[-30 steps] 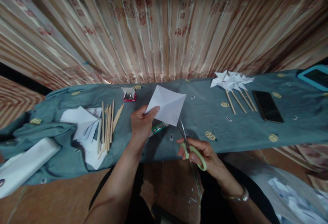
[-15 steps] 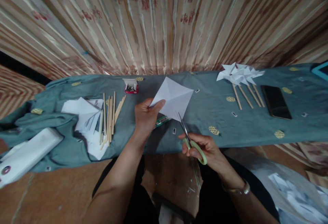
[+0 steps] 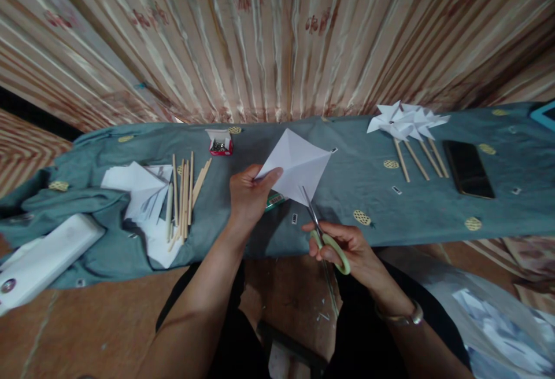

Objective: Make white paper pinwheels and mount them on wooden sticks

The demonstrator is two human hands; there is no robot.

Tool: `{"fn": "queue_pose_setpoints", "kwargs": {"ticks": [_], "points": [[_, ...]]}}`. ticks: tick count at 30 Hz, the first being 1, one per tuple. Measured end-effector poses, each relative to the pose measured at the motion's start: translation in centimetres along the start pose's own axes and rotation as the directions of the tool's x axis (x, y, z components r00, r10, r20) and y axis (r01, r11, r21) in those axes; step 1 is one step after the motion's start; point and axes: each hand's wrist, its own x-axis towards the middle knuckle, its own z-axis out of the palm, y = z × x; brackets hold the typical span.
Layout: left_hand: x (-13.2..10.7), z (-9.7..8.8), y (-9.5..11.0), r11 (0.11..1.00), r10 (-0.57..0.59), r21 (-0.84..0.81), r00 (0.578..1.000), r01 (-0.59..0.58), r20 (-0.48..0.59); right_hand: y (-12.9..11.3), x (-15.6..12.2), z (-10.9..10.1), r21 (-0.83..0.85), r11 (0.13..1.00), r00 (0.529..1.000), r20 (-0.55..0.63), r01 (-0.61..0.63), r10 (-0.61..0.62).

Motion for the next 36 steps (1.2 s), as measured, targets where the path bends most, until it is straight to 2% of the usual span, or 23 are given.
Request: {"fn": "queue_pose_setpoints", "kwargs": {"ticks": [19,36], "points": [[-0.05,-0.06,0.22,1.0,0.016,0.001,1.0,-0.016,-0.01,0.29,0.1,-0.15,0.024,1.0,1.0,0.017,0.001,-0.001],[0.05,-0.16,0.11,0.999,0.027,-0.034,1.0,-0.027,-0.003,0.25,0.31,-0.07,0.062,0.993,0.995,-0.008,-0.097,0.097]]}}
